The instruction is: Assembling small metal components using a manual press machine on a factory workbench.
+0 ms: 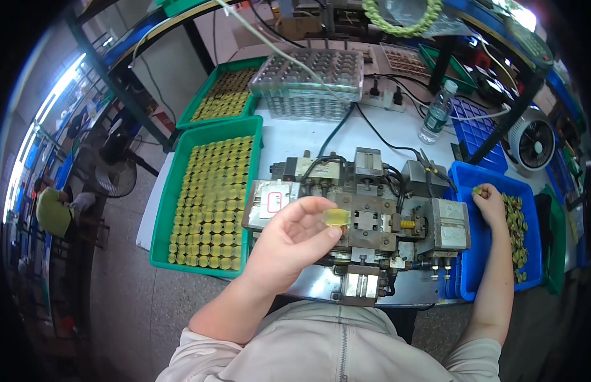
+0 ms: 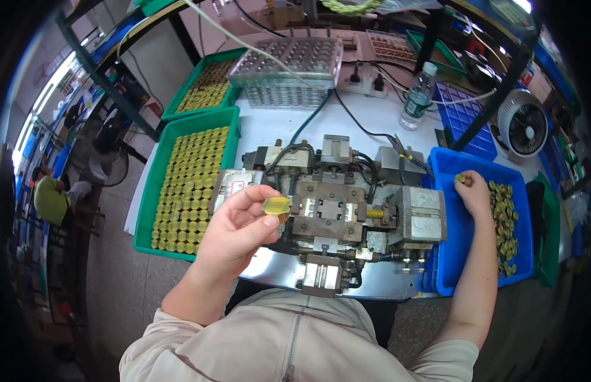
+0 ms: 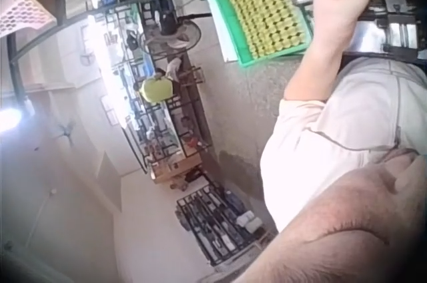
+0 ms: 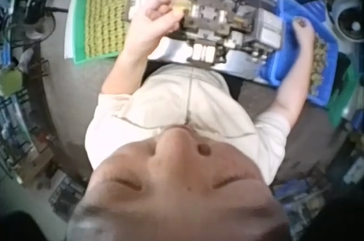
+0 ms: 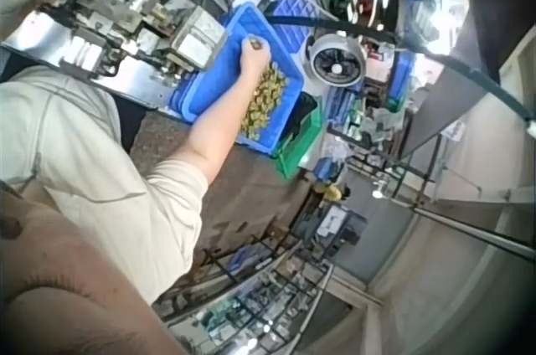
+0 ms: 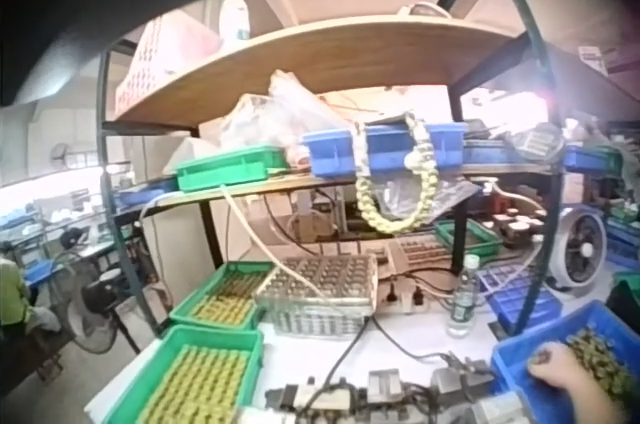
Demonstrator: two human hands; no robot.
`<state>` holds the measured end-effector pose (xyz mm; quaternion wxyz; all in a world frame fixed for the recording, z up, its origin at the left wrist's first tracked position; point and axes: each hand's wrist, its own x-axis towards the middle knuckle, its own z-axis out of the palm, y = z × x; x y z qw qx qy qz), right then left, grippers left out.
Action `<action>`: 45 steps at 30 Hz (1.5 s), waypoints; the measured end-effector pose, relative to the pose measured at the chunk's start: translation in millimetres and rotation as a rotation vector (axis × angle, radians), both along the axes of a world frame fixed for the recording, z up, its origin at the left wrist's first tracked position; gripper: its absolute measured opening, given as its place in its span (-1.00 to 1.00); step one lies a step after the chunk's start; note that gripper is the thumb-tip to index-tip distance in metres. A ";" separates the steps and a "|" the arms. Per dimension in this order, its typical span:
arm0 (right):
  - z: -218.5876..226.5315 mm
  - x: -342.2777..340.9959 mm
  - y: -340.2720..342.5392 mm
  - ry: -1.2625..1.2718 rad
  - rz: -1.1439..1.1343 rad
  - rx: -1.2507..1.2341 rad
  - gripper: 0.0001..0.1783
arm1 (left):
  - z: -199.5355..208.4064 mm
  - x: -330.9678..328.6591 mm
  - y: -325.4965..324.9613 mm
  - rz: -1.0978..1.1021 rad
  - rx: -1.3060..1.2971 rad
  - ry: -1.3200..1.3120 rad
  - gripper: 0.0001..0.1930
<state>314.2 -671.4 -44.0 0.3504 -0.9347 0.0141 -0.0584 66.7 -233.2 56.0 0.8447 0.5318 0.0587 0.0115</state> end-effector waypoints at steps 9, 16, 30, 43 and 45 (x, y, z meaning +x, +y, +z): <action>9.2 0.9 -11.9 0.010 0.035 0.105 -0.70 | 19.9 -7.0 161.8 0.371 1.084 0.221 -0.63; -2.8 13.1 -21.1 -0.029 0.041 0.157 -0.71 | -40.3 -33.5 269.1 0.298 1.484 0.396 -0.64; -1.7 7.1 -25.6 -0.042 -0.043 0.156 -0.72 | -48.9 3.2 290.6 -0.218 1.531 0.537 -0.62; -3.5 8.7 -25.3 -0.055 -0.033 0.169 -0.72 | -56.3 8.8 290.0 -0.201 1.565 0.562 -0.69; -1.4 7.2 -23.4 -0.058 -0.039 0.168 -0.72 | -56.5 8.1 289.1 -0.190 1.567 0.560 -0.70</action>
